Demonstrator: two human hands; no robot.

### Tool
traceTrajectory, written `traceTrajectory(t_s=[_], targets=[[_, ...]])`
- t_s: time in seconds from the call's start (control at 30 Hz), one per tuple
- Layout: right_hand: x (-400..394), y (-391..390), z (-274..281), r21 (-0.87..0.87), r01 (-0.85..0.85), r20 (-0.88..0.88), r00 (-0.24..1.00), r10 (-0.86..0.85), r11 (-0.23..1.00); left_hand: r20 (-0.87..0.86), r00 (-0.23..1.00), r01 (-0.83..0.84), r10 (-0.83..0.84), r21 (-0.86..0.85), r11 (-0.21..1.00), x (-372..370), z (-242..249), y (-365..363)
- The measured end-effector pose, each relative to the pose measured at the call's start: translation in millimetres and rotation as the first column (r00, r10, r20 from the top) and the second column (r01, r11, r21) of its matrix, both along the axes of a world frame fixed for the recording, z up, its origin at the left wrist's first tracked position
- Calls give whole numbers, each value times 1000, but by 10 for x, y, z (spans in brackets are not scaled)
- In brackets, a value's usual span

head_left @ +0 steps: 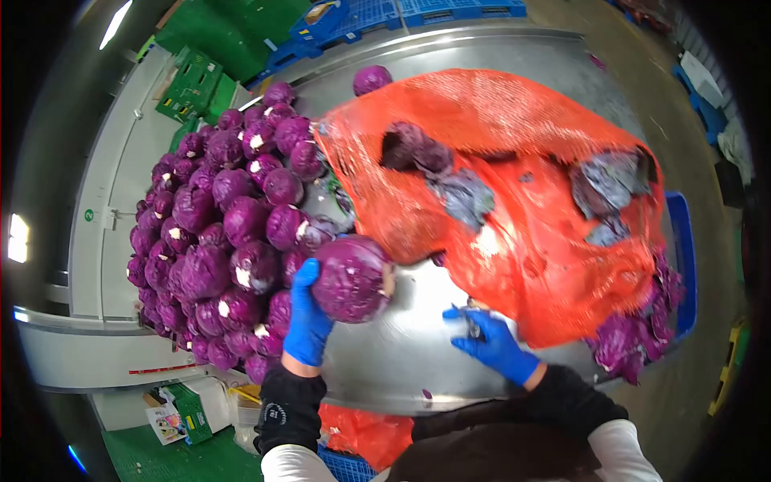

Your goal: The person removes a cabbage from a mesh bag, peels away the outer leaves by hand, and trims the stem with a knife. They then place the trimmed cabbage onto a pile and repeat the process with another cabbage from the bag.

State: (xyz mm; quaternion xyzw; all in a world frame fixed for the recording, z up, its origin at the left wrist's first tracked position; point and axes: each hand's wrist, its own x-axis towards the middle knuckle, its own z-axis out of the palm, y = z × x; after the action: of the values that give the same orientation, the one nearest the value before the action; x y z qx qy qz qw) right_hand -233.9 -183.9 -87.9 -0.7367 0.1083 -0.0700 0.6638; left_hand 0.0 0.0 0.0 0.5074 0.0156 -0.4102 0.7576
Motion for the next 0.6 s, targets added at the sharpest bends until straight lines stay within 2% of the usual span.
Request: traceTrajectory(t_s=[0.03, 0.07, 0.1, 0.17, 0.2, 0.27, 0.3, 0.37, 0.43, 0.57, 0.6], targets=[[12, -5, 99, 0, 11, -8, 1000, -11, 1000, -89, 996, -2, 4, 28, 1000, -68, -20, -99], [175, -98, 230, 141, 46, 25, 998, -50, 989, -161, 986, 39, -33, 33, 999, -168, 0, -190], [-352, -177, 401, 239, 84, 27, 995, -93, 967, -199, 972, 128, -122, 18, 992, -873, -146, -225], [-353, -201, 532, 346, 24, 124, 990, -71, 938, -159, 964, 239, -214, 157, 958, -1281, -78, -375], [-453, -260, 496, 345, 37, 118, 990, -82, 938, -192, 950, 275, -246, 143, 951, -1394, -140, -421], [-716, -395, 333, 626, -175, 27, 979, 203, 760, -184, 949, 288, -255, 187, 939, -1678, -23, -563], [-852, -397, 291, 622, -156, 13, 982, 189, 768, -166, 954, 284, -250, 237, 929, -1803, 9, -622], [-1132, -352, 223, 607, -99, 66, 995, 74, 788, -128, 942, 330, -309, 218, 918, -2006, -84, -668], [-1402, -367, 145, 608, -57, 44, 998, 39, 792, 49, 909, 393, -415, 239, 888, -2206, -163, -722], [-1847, -426, -36, 664, 5, 115, 987, -109, 748, 87, 875, 449, -477, 228, 864, -2555, -136, -911], [-1941, -435, -94, 697, 41, 100, 983, -153, 716, 26, 868, 474, -495, 252, 844, -2629, -123, -946]])
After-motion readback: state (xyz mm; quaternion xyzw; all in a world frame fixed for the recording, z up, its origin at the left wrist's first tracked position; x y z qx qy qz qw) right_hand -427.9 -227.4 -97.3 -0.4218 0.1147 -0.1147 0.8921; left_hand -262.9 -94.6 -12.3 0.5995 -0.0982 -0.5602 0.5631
